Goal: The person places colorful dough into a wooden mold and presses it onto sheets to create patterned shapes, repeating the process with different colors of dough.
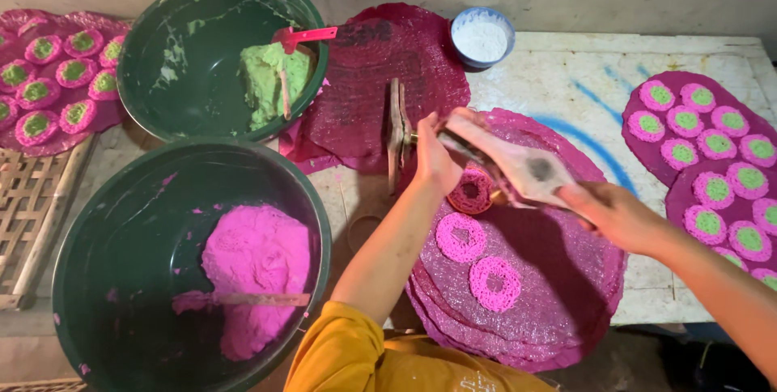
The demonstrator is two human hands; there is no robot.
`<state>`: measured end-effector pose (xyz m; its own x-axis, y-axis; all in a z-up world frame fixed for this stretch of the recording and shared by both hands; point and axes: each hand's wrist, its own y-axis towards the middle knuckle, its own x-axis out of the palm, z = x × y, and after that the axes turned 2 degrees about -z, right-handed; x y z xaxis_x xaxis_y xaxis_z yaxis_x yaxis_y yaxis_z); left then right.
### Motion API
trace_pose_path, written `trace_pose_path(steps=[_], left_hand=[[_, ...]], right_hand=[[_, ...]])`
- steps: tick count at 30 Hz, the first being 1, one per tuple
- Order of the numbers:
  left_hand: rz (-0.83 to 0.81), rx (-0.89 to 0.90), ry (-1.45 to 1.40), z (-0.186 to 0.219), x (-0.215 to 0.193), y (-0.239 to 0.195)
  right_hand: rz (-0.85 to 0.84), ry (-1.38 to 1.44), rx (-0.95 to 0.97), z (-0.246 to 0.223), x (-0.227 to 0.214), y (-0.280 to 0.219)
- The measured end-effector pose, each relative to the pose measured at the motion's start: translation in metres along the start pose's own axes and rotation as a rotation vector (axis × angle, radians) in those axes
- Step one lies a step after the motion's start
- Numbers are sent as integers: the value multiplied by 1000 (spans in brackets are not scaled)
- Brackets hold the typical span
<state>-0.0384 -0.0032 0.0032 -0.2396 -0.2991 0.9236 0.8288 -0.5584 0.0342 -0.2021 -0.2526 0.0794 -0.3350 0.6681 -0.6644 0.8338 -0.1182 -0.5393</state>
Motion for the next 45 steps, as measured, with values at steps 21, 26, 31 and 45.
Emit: trace_pose_path(steps=[21,26,31,45], left_hand=[[35,-91,1837,-6,-1,12],[152,2,1886,23,-101,34],[133,-254,1003,26,-156,-5],[606,146,1212,-29,-66,-234]], right_hand=[[352,1333,-548,111,107,-100],[470,1428,-571,125,145,-130],[663,1594,-437,124,176,-142],[542,1572,-584,139,180,-107]])
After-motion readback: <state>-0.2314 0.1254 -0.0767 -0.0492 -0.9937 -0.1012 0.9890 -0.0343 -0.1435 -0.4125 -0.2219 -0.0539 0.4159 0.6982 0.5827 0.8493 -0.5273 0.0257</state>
